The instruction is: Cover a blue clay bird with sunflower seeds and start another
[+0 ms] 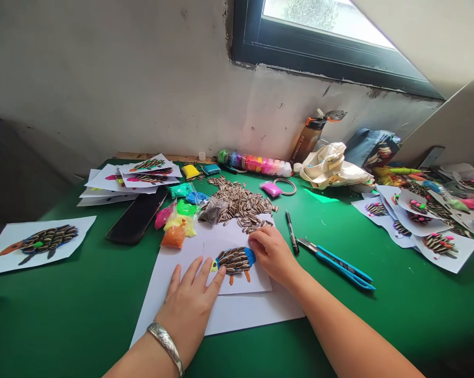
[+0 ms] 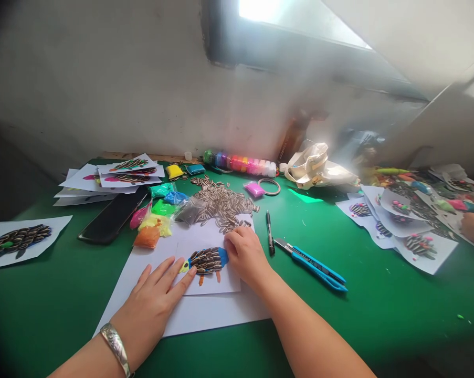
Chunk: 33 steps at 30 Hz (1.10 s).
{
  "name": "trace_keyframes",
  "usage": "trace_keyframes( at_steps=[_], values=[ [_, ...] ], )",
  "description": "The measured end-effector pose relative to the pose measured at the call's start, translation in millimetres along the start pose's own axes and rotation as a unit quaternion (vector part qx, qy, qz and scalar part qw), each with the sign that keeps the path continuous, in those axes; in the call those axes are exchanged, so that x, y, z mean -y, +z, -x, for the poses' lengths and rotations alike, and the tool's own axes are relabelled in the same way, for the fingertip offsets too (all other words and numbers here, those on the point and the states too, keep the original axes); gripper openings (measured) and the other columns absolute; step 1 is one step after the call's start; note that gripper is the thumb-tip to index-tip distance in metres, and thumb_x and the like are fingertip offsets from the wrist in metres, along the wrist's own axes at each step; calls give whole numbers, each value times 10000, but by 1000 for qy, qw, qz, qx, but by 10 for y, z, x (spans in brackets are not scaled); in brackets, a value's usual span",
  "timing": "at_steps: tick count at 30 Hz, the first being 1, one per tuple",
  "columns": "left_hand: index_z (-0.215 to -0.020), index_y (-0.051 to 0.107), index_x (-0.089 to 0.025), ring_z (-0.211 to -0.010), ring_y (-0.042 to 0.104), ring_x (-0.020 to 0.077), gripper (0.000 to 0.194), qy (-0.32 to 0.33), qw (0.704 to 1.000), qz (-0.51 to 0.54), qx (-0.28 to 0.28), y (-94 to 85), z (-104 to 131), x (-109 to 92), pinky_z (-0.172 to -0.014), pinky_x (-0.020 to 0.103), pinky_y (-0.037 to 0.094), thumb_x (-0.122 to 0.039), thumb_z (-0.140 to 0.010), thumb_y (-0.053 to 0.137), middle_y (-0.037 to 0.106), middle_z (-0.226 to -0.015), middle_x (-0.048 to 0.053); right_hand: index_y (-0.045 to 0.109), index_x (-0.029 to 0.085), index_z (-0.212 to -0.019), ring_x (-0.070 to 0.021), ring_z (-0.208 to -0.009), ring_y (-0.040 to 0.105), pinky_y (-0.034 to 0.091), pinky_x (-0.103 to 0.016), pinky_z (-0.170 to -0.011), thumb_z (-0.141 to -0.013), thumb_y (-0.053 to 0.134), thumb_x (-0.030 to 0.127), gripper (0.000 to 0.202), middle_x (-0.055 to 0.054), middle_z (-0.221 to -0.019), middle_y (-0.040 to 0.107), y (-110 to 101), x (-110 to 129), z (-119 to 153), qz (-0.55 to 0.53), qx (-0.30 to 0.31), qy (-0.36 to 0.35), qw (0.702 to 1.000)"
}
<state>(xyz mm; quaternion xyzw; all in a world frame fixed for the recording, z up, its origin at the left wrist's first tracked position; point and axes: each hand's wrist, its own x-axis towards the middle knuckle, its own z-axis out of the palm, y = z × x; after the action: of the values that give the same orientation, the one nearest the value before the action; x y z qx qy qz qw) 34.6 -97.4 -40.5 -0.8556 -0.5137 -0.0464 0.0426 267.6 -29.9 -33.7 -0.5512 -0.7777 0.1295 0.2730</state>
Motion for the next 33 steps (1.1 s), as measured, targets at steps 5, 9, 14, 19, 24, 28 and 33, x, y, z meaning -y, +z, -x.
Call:
trace_keyframes(
  at_steps=[5, 9, 14, 19, 24, 28, 33],
  values=[
    [-1394, 392, -290, -1277, 431, 292, 557, 24, 999, 24, -4, -72, 11, 46, -1009, 543, 367, -129, -860, 394, 506, -1381, 75, 646, 215, -908, -199, -907, 505, 411, -327, -807, -893, 479, 133, 186, -53, -934, 600, -90, 49, 44, 11, 32, -9, 999],
    [-1377, 421, -278, -1280, 420, 330, 541, 6, 999, 37, -12, -83, -33, 30, -1017, 573, 347, -363, -852, 522, 504, -1379, 95, 643, 212, -872, -195, -895, 505, 411, -320, -800, -902, 455, 124, 210, -52, -915, 594, -131, 124, 71, 30, 50, -9, 998],
    [-1354, 455, -278, -1275, 428, 341, 537, -27, 998, 43, 30, -145, -105, -37, -1015, 593, 336, -355, -834, 567, 510, -1372, 105, 639, 211, -883, -193, -889, 511, 413, -307, -786, -896, 476, 154, 173, -52, -909, 583, -131, 135, 78, 22, 53, 7, 998],
    [-1366, 437, -272, -1283, 417, 338, 545, -51, 996, 50, 57, -207, -175, -78, -1018, 612, 314, -340, -841, 566, 501, -1380, 111, 649, 200, -890, -195, -905, 512, 406, -304, -791, -868, 489, 121, 180, -57, -910, 594, -96, 102, 24, 31, 45, 13, 998],
    [-1386, 405, -244, -1267, 422, 337, 548, -67, 994, 58, 68, -257, -271, -90, -995, 624, 317, -327, -860, 531, 515, -1364, 121, 674, 180, -846, -168, -841, 543, 406, -254, -720, -839, 494, 79, 207, -53, -853, 612, -44, 123, -154, 49, 79, -4, 996],
    [-1370, 432, -207, -1230, 454, 314, 534, -79, 992, 59, 80, -332, -342, -101, -992, 557, 353, -331, -860, 530, 554, -1317, 123, 687, 178, -797, -154, -779, 565, 395, -235, -664, -832, 508, 87, 204, -42, -791, 627, -62, 175, -337, 69, 92, -14, 993],
    [-1346, 466, -214, -1182, 493, 296, 526, -90, 992, 52, 71, -363, -403, -119, -985, 487, 378, -349, -845, 550, 589, -1269, 111, 698, 189, -869, -158, -806, 572, 381, -242, -669, -856, 460, 78, 263, -53, -827, 642, -57, 216, -589, 112, 89, -50, 988]
  ],
)
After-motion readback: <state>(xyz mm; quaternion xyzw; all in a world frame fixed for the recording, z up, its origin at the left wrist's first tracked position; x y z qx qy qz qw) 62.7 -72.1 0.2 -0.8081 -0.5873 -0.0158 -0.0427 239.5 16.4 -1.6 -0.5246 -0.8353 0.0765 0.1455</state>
